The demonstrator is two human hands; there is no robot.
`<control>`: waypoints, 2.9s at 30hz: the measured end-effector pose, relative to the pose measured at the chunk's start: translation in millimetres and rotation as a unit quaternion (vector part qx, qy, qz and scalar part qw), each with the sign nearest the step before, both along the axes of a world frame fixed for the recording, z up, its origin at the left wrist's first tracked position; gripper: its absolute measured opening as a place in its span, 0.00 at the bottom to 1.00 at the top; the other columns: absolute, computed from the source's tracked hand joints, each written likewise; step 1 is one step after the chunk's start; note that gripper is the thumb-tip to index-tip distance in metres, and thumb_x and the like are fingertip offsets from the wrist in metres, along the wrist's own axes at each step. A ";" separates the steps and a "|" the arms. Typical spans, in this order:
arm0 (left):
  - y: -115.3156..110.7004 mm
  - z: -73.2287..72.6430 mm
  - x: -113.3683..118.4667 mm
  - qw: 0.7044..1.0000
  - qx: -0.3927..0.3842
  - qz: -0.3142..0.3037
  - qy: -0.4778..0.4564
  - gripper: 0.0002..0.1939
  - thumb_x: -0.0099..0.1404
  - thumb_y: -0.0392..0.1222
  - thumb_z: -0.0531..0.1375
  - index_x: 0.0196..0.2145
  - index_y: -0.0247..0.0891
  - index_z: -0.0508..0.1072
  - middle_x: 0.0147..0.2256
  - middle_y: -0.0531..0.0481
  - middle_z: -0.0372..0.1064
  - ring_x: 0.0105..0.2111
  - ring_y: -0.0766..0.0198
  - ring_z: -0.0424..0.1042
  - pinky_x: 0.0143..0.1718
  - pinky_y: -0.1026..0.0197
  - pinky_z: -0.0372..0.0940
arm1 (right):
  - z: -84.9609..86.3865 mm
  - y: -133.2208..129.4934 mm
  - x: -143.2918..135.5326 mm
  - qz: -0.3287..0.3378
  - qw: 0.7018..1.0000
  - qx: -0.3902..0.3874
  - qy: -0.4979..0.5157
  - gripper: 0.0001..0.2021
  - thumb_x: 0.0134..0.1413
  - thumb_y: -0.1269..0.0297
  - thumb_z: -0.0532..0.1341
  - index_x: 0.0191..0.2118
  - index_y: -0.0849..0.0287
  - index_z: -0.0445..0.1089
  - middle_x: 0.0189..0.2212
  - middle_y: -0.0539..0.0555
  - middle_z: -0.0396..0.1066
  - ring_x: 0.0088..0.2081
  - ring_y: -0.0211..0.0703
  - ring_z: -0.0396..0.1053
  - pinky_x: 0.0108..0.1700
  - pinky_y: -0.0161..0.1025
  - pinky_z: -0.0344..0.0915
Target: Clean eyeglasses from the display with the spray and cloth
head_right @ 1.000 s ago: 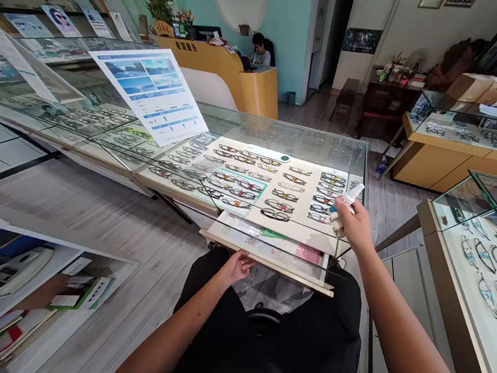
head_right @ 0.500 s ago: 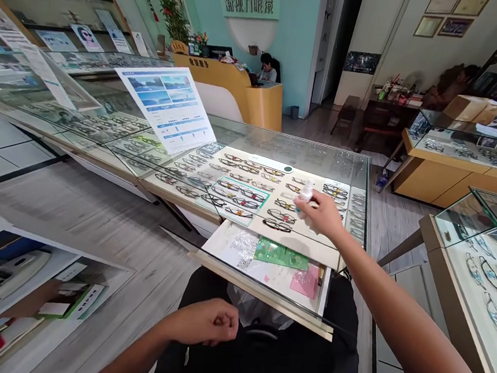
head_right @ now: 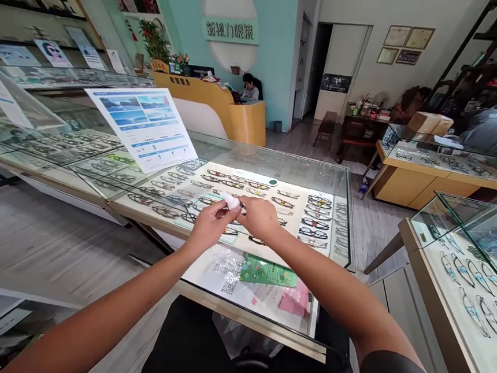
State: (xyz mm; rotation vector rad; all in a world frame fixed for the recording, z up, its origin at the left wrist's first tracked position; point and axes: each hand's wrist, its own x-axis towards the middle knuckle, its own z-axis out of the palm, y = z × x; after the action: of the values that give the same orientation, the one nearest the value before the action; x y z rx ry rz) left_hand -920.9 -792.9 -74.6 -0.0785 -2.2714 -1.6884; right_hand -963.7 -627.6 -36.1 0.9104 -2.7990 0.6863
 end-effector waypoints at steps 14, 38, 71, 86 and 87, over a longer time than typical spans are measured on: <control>-73.2 -10.4 -91.1 0.983 -0.152 0.102 0.000 0.20 0.68 0.62 0.62 0.41 0.41 0.77 0.43 0.44 0.84 0.42 0.52 0.81 0.42 0.55 0.68 | -44.4 31.4 -86.2 -0.096 0.936 -0.252 -0.226 0.10 0.63 0.68 0.56 0.47 0.56 0.70 0.31 0.50 0.74 0.32 0.43 0.71 0.36 0.38 0.66; -17.1 -6.8 -28.7 0.888 -0.417 -0.014 0.192 0.10 0.77 0.44 0.56 0.51 0.39 0.72 0.49 0.40 0.74 0.51 0.48 0.73 0.56 0.47 0.64 | -26.8 100.3 -74.9 0.049 0.999 0.009 -0.017 0.10 0.65 0.57 0.71 0.47 0.55 0.80 0.51 0.59 0.75 0.55 0.56 0.70 0.57 0.48 0.65; 113.8 -26.9 51.9 0.775 -0.420 -0.459 0.111 0.18 0.78 0.45 0.54 0.30 0.44 0.73 0.29 0.46 0.75 0.30 0.56 0.73 0.32 0.53 0.61 | -72.4 272.7 -118.3 -0.327 0.943 0.055 -0.036 0.26 0.71 0.51 0.56 0.64 0.66 0.69 0.65 0.72 0.64 0.65 0.70 0.61 0.65 0.61 0.64; 216.2 -168.3 -145.2 0.783 -0.532 -0.303 0.111 0.13 0.76 0.45 0.59 0.49 0.34 0.78 0.56 0.37 0.75 0.61 0.45 0.66 0.61 0.45 0.59 | -86.2 260.2 -122.2 -0.353 0.935 0.017 0.018 0.23 0.70 0.53 0.55 0.59 0.65 0.67 0.62 0.72 0.65 0.63 0.72 0.60 0.63 0.64 0.65; 219.1 -172.6 -150.1 0.780 -0.535 -0.305 0.108 0.13 0.76 0.44 0.58 0.48 0.35 0.79 0.54 0.37 0.76 0.60 0.45 0.66 0.60 0.44 0.59 | -86.1 259.9 -122.2 -0.354 0.935 0.016 0.017 0.22 0.70 0.53 0.56 0.59 0.65 0.67 0.62 0.72 0.65 0.63 0.72 0.60 0.63 0.64 0.65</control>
State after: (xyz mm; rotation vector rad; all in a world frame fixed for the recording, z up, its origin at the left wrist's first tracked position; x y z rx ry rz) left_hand -1071.0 -573.8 -247.2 -1.2773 -2.8345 -0.2498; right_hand -1085.8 -367.7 -122.3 -0.1187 -2.8008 0.4913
